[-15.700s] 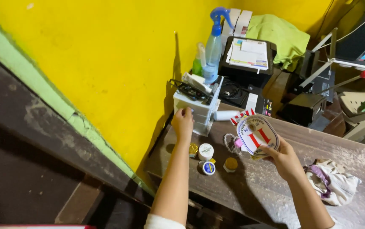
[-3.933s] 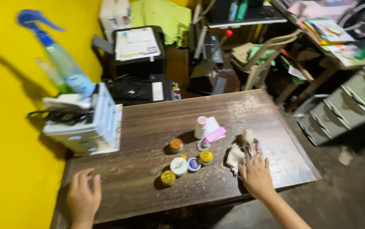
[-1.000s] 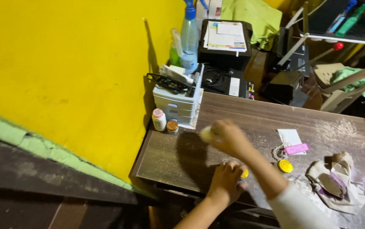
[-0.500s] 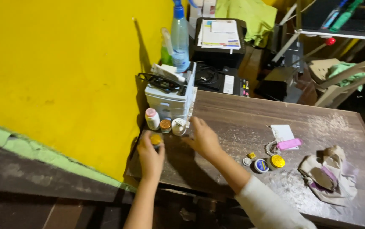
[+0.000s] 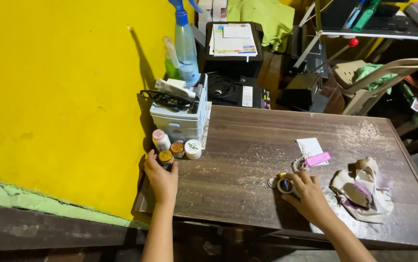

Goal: Using a binding machine on papers, then clearing and wiping down a desk surface.

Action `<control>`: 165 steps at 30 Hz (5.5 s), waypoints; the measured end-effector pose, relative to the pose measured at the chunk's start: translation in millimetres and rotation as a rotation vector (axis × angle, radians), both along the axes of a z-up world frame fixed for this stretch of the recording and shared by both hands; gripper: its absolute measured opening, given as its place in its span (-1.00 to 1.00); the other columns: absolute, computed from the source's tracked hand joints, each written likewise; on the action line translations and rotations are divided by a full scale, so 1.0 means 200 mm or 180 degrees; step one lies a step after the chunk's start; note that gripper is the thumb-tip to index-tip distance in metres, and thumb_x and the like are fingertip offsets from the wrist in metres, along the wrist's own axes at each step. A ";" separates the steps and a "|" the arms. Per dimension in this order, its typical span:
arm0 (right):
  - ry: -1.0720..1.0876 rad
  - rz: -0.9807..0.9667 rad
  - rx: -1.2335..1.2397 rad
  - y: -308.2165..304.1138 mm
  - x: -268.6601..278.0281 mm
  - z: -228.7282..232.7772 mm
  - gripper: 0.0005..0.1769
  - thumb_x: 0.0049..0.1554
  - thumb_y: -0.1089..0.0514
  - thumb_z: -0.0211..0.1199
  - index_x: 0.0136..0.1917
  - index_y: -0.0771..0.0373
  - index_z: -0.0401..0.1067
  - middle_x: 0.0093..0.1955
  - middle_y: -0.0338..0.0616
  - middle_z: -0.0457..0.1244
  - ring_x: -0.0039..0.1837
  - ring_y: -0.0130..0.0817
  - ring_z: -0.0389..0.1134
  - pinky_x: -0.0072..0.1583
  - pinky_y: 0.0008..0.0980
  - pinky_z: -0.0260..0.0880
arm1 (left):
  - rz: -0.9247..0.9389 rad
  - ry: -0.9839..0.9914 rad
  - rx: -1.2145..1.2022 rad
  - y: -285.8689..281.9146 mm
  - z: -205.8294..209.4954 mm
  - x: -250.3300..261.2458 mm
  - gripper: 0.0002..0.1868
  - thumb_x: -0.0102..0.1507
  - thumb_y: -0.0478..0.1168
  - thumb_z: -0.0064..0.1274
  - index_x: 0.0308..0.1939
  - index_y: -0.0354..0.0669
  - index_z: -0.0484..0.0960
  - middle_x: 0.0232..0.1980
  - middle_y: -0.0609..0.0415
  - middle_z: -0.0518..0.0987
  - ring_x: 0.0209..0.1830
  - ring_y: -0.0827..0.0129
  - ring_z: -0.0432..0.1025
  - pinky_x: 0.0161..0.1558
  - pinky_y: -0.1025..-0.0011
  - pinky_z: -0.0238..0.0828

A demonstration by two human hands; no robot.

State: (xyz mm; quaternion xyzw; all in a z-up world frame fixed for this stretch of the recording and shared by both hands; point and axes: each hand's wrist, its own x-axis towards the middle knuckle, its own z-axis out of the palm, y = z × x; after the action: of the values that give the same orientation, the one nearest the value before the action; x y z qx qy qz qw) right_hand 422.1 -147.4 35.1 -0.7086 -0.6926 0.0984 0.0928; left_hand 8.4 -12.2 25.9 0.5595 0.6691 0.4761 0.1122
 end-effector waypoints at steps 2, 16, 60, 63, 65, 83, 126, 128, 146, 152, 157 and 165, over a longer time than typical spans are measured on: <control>0.0091 0.0092 0.0345 0.00 -0.01 -0.04 -0.31 0.04 -0.07 0.42 0.40 0.00 0.29 0.34 -0.22 0.25 0.19 -0.01 0.21 0.17 0.00 0.37 | -0.0050 -0.0078 -0.0023 -0.02 0.03 -0.01 -0.19 0.14 -0.27 0.32 0.39 -0.28 0.24 0.26 -0.31 0.37 0.27 -0.13 0.33 0.16 -0.02 0.41; 0.0472 0.0885 0.1086 0.46 -1.09 0.12 -0.44 -0.09 -0.08 0.50 0.16 -0.06 0.40 -0.01 -0.27 0.35 0.11 -0.18 0.41 0.06 -0.22 0.49 | 0.0028 -0.0668 0.0640 0.02 -0.10 -0.05 -0.50 0.18 -0.37 0.12 0.20 -0.33 0.41 0.08 -0.19 0.50 0.15 -0.04 0.46 0.17 0.24 0.49; 0.2910 -0.0101 0.0234 0.15 0.05 0.64 -0.73 0.12 0.15 0.39 0.09 0.27 0.57 -0.11 0.02 0.48 -0.04 -0.20 0.49 0.04 -0.14 0.54 | -0.3324 -0.2102 -0.0601 -0.48 0.36 1.18 -0.44 0.40 -0.11 0.04 0.42 -0.24 0.28 0.18 -0.20 0.58 0.20 0.04 0.50 0.21 0.09 0.42; 0.3329 -0.0142 0.0063 0.21 0.11 0.57 -0.69 0.11 0.18 0.41 0.11 0.34 0.56 -0.14 0.01 0.46 -0.07 -0.26 0.48 0.01 -0.24 0.56 | -0.3103 -0.2143 -0.0731 -0.49 0.40 1.19 -0.58 0.41 -0.32 -0.10 0.35 -0.33 0.37 0.20 -0.30 0.58 0.25 0.09 0.47 0.25 0.12 0.41; 0.1946 -0.0296 0.0508 0.34 0.31 0.41 -0.59 0.13 0.03 0.43 0.17 0.30 0.55 -0.06 0.16 0.45 0.01 0.03 0.53 0.02 -0.15 0.57 | -0.2423 -0.2087 -0.1156 -0.39 0.37 1.10 -0.61 0.44 -0.03 -0.10 0.31 -0.06 0.44 -0.25 -0.03 0.65 -0.39 0.39 0.51 -0.36 0.58 0.56; 0.5489 -0.0576 0.0547 0.40 0.55 0.64 -0.92 0.08 0.08 0.16 -0.22 0.09 0.35 0.17 -0.20 0.39 0.22 -0.33 0.38 0.40 0.04 0.31 | 0.0516 0.0777 -0.0758 -0.29 -0.16 0.05 -0.56 0.34 -0.19 -0.03 0.29 -0.23 0.49 0.13 -0.28 0.40 0.10 -0.29 0.33 0.08 -0.19 0.31; 0.0397 -0.1769 -0.0969 0.71 0.55 0.02 0.03 -0.30 -0.32 0.70 0.17 0.50 0.55 0.17 0.31 0.42 0.30 0.17 0.42 0.24 0.01 0.45 | -0.0598 0.1032 0.0932 -0.31 -0.02 0.77 -0.66 0.12 -0.28 0.12 -0.02 -0.04 0.52 -0.11 0.16 0.46 -0.11 0.19 0.48 -0.15 0.27 0.44; 0.0477 -0.1698 -0.0970 0.75 0.60 -0.05 0.03 -0.33 -0.27 0.73 0.20 0.46 0.54 0.20 0.33 0.40 0.33 0.19 0.40 0.27 0.06 0.44 | -0.0623 0.1052 0.0893 -0.31 -0.01 0.77 -0.67 0.14 -0.27 0.11 -0.01 -0.03 0.52 -0.11 0.17 0.46 -0.11 0.20 0.47 -0.15 0.27 0.44; 0.0732 -0.0543 -0.0313 0.41 0.23 -0.19 -0.48 -0.02 -0.16 0.39 0.15 0.10 0.57 0.00 0.08 0.48 0.15 0.18 0.48 0.20 0.09 0.48 | -0.2818 0.1503 -0.0238 -0.25 -0.21 1.23 -0.71 0.10 -0.23 0.31 -0.12 -0.13 0.64 -0.11 0.02 0.51 0.03 0.10 0.46 0.02 0.30 0.53; 0.1069 -0.1584 0.0127 0.55 0.68 -0.18 -0.44 0.09 -0.10 0.15 0.37 -0.16 0.47 0.03 0.11 0.45 0.24 0.18 0.41 0.26 0.11 0.39 | -0.2650 0.2420 0.0032 -0.29 -0.18 1.30 -0.95 0.18 -0.42 0.03 -0.28 -0.30 0.53 -0.26 -0.13 0.46 -0.21 -0.04 0.52 -0.38 0.23 0.64; 0.0041 -0.0908 0.0249 0.40 0.46 -0.01 -0.52 0.07 -0.10 0.31 0.27 -0.12 0.54 -0.07 0.04 0.48 0.06 0.11 0.51 0.13 0.01 0.52 | -0.2634 0.2255 0.0151 -0.21 -0.34 1.28 -0.92 0.16 -0.42 0.07 -0.27 -0.29 0.53 -0.27 -0.12 0.49 -0.30 -0.05 0.57 -0.43 0.23 0.64; 0.0386 -0.0017 -0.0147 0.25 -0.07 -0.14 -0.45 0.04 -0.34 0.42 -0.03 0.16 0.56 -0.11 -0.09 0.43 -0.21 -0.16 0.47 -0.18 -0.19 0.47 | -0.1387 -0.2257 -0.2020 -0.38 -0.10 0.84 -0.73 0.33 -0.31 -0.29 -0.19 -0.16 0.59 -0.35 0.14 0.48 -0.42 0.45 0.29 -0.39 0.50 0.21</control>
State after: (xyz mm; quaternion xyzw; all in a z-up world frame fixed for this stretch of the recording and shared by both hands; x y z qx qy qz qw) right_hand 407.3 -97.7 8.0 -0.7051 -0.6814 0.1568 0.1184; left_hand 175.7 -87.9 6.4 0.4287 0.5694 0.3758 0.5923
